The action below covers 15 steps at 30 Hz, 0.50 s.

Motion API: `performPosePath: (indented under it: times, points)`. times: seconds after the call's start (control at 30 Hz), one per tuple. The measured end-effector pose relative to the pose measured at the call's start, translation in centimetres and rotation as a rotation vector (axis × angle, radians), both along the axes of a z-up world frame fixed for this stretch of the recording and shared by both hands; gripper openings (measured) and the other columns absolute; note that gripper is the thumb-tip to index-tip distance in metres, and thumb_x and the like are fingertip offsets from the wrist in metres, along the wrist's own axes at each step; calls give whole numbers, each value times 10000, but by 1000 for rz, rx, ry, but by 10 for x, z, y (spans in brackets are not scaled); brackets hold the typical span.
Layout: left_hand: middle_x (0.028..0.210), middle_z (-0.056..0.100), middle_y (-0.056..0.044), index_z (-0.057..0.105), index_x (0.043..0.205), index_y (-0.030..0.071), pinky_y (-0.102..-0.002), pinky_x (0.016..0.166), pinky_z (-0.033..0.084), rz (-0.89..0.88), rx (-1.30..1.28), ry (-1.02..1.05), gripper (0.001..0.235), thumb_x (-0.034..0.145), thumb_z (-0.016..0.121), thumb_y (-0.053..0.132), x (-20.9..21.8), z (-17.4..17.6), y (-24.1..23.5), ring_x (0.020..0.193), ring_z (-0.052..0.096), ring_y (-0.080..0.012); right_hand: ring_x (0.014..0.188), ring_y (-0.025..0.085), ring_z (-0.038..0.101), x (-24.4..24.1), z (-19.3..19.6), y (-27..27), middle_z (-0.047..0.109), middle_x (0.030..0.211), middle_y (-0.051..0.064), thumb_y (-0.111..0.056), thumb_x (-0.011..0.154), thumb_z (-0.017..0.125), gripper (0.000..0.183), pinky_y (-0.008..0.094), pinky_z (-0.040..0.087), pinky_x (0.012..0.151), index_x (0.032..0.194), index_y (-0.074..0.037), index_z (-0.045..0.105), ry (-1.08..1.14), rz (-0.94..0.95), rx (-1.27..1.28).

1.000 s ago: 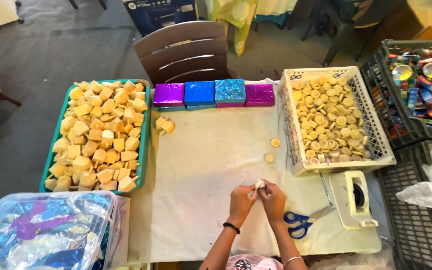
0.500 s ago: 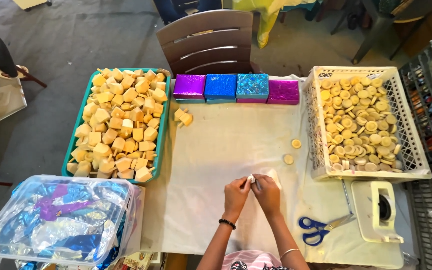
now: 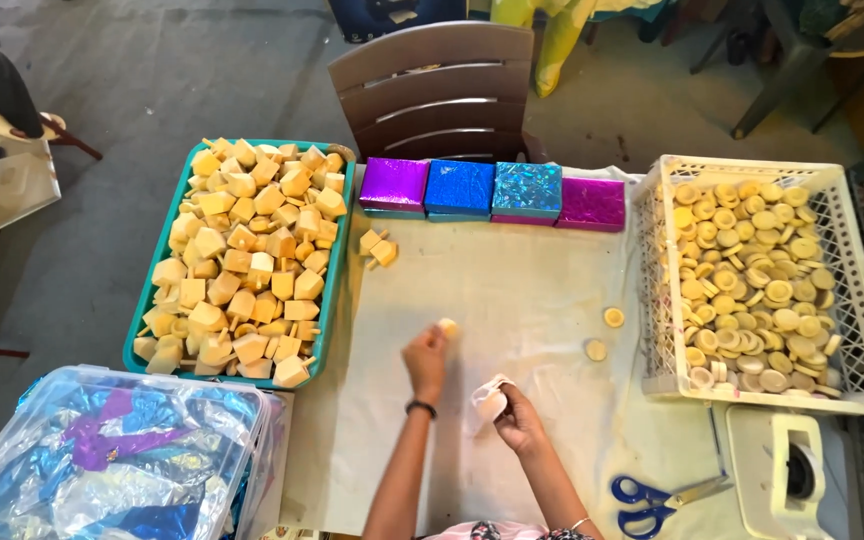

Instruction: The person arranges small wooden pieces and round wooden discs on a table, then wraps each wooden piece individually in a white plastic bag. The person also handles a purple foil-wrapped item and places it with other wrapped items on the table.

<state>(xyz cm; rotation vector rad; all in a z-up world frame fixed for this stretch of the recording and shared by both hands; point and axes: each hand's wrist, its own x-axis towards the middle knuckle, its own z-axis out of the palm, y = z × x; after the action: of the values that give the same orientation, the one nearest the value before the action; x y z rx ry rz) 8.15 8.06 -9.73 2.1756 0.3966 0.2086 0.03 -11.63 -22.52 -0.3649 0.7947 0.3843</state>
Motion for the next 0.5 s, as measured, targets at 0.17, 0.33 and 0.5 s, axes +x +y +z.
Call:
performPosePath:
  times: [0.17,0.33,0.5]
  points:
    - [798,773,-90,789,1043,81,-327,673,567,337,-219,-14,209,870,750,192,65,-55,77,700,731,-180,986,213,705,5,10,-13,735,1049,64,-132,897,734,205,378,589,907,1092,-83,691,39,-76,-26]
    - [866,790,-91,788,1031,30,-327,672,595,377,-331,23,187,896,738,150,92,-52,86,725,730,-157,1013,217,708,9,-11,-23,738,1083,66,-123,885,709,224,386,584,950,1105,-84,694,37,-143,-23]
    - [867,790,-95,800,984,26,-320,691,583,431,-167,82,157,887,766,145,99,-56,92,723,739,-169,1024,224,703,1,-18,-29,737,1098,78,-149,907,712,223,388,573,952,1118,-80,693,63,-142,-40]
